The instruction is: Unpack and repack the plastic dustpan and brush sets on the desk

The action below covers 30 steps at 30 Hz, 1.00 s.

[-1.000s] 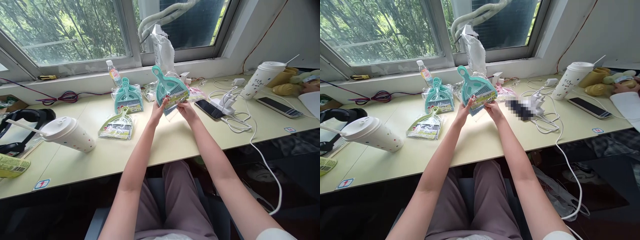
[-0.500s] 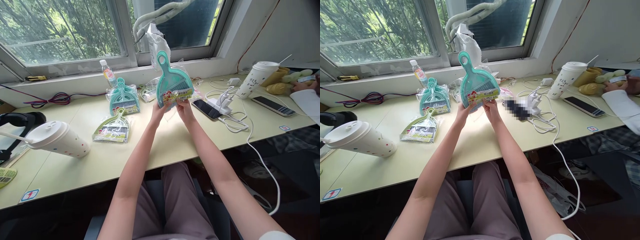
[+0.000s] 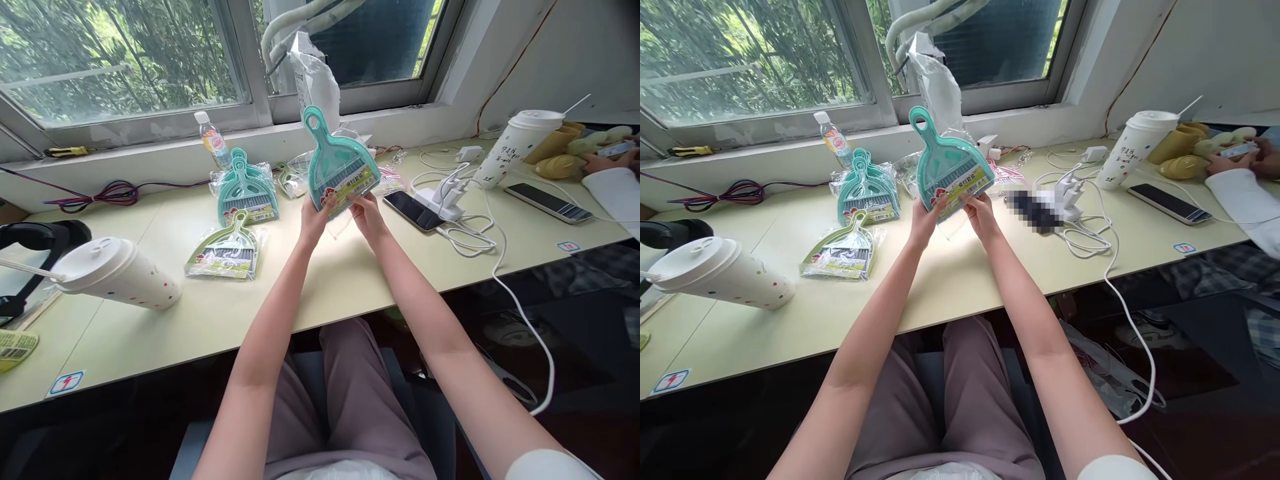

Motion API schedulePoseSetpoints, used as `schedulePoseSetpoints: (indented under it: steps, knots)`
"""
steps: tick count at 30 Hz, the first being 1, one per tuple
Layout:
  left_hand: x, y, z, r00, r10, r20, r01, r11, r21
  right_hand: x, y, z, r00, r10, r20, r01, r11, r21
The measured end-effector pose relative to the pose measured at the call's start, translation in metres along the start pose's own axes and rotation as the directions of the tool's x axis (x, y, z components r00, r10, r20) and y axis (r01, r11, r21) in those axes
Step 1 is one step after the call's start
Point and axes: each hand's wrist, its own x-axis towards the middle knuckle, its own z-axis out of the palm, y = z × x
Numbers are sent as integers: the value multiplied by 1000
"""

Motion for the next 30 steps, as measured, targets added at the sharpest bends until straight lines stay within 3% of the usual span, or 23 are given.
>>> schedulePoseSetpoints:
  steps: [13,21,30]
  knots:
    - [-3,7,2,994,-26,-105,23,999,-28,-2,1,16,993,49,-107,-43,997,60]
    - [-1,0,-1,992,-1,-127,-2,1000,-29,1,3,10,995,92,-47,-88,993,74]
    - [-5,2,0,990,-66,-125,63,998,-29,3,3,8,990,129,-60,-123,988,90]
